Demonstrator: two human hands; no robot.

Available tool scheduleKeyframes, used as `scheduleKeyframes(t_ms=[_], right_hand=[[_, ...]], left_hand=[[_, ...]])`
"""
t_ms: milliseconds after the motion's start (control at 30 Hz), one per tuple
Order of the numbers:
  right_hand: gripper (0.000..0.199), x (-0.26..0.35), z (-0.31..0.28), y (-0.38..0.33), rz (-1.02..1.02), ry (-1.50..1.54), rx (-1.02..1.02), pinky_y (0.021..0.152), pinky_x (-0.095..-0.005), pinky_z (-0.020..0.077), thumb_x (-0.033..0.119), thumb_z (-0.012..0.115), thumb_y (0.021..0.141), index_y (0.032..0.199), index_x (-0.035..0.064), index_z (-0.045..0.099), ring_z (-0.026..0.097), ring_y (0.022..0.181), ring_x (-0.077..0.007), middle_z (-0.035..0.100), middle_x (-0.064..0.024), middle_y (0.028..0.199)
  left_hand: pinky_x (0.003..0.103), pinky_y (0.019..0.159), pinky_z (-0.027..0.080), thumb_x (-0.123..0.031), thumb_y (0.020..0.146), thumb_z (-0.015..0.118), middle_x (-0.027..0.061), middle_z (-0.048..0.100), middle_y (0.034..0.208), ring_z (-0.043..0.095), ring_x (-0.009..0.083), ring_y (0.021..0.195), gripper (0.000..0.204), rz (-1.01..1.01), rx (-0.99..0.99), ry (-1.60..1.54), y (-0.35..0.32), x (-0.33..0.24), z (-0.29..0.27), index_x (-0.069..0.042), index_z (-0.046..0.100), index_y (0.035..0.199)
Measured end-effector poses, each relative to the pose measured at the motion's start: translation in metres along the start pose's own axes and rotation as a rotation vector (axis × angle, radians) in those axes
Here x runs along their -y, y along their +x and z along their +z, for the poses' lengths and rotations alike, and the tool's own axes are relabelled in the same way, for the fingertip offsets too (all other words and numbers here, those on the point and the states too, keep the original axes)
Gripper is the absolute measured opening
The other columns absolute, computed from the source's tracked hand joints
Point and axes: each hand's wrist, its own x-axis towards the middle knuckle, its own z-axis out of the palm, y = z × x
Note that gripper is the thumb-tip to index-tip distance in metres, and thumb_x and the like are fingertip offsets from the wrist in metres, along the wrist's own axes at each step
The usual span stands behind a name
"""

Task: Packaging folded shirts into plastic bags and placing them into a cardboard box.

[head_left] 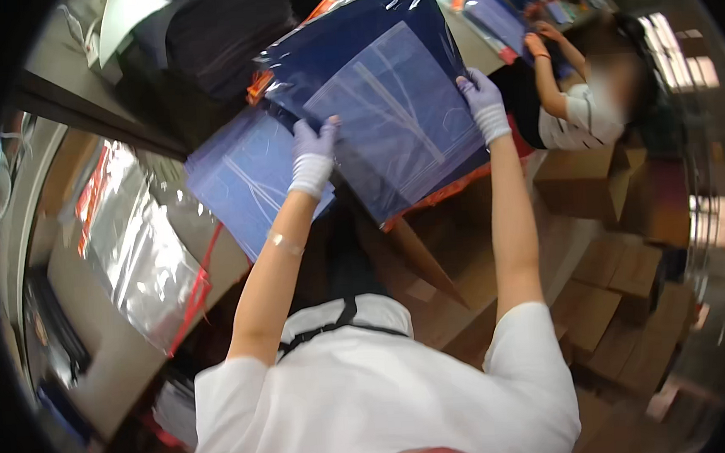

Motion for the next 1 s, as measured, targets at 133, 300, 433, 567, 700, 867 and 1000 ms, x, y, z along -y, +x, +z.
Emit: scheduleKeyframes(t_ms=[133,300,433,567,700,867,1000], right_hand=[[0.072,-0.102,0.022,0.077,-0.228,-0.311,0.305,0.096,-0.0345,0.0357,0.049,0.068,0.068,0.121,0.0045,0.048,0.046,0.114,-0.029,0.05,-0.015,0.121],[0.109,-0.143,0.042,0.135,0.077,-0.124,0.583,0.1,-0.0365,0.0298,0.066,0.067,0.058,0.133,-0.0029,0.027,0.037,0.122,-0.0327,0.039,-0.0256,0.129],[0.105,-0.158,0.046,0.155,0.105,-0.267,0.77,0.1,-0.0359,0.0287,0.073,0.055,0.063,0.131,-0.0027,0.03,0.039,0.12,-0.0323,0.042,-0.0236,0.127],[0.09,-0.153,0.049,0.132,-0.051,0.101,0.908,0.1,-0.0323,0.0264,0.065,0.05,0.075,0.131,-0.0032,0.031,0.039,0.118,-0.0258,0.045,-0.0171,0.125],[0.095,-0.151,0.041,0.079,0.27,0.335,0.914,0.099,-0.0307,0.0276,0.068,0.054,0.07,0.131,-0.0012,0.033,0.038,0.117,-0.0203,0.044,-0.0093,0.126],[0.089,-0.221,0.027,0.042,0.67,0.598,0.78,0.093,-0.0306,0.0365,0.064,0.063,0.066,0.126,0.0012,0.042,0.048,0.108,-0.0187,0.05,-0.0068,0.119],[0.08,-0.192,0.035,0.028,0.488,0.706,0.75,0.088,-0.0302,0.0409,0.051,0.072,0.065,0.121,0.0001,0.045,0.052,0.101,-0.0181,0.053,-0.0072,0.114]], left_hand=[[0.038,0.099,0.035,-0.051,0.06,0.074,0.0301,0.039,0.125,0.041,0.0391,0.117,0.102,-0.505,0.006,0.264,0.018,0.043,0.057,0.012,0.027,0.125],[0.036,0.101,0.033,-0.055,0.056,0.076,0.0292,0.036,0.128,0.038,0.0366,0.12,0.109,-0.62,-0.016,0.086,0.016,0.058,0.063,0.011,0.025,0.128],[0.035,0.099,0.034,-0.059,0.056,0.073,0.028,0.038,0.128,0.04,0.0354,0.119,0.113,-0.634,0.019,0.223,0.002,0.05,0.059,0.01,0.022,0.129],[0.035,0.099,0.035,-0.062,0.054,0.073,0.0268,0.04,0.126,0.04,0.0349,0.118,0.115,-0.542,-0.146,-0.113,0.018,0.075,0.075,0.008,0.021,0.131],[0.035,0.095,0.038,-0.063,0.052,0.073,0.0261,0.044,0.123,0.045,0.0326,0.115,0.117,-0.378,-0.182,-0.165,0.033,0.091,0.066,0.008,0.023,0.13],[0.035,0.088,0.044,-0.062,0.052,0.074,0.0229,0.053,0.113,0.055,0.0304,0.102,0.112,-0.522,0.034,-0.177,0.063,0.063,0.073,0.009,0.029,0.125],[0.032,0.092,0.041,-0.049,0.051,0.081,0.0205,0.052,0.114,0.051,0.027,0.105,0.107,-0.248,0.083,-0.245,0.061,0.086,0.071,0.01,0.029,0.124]])
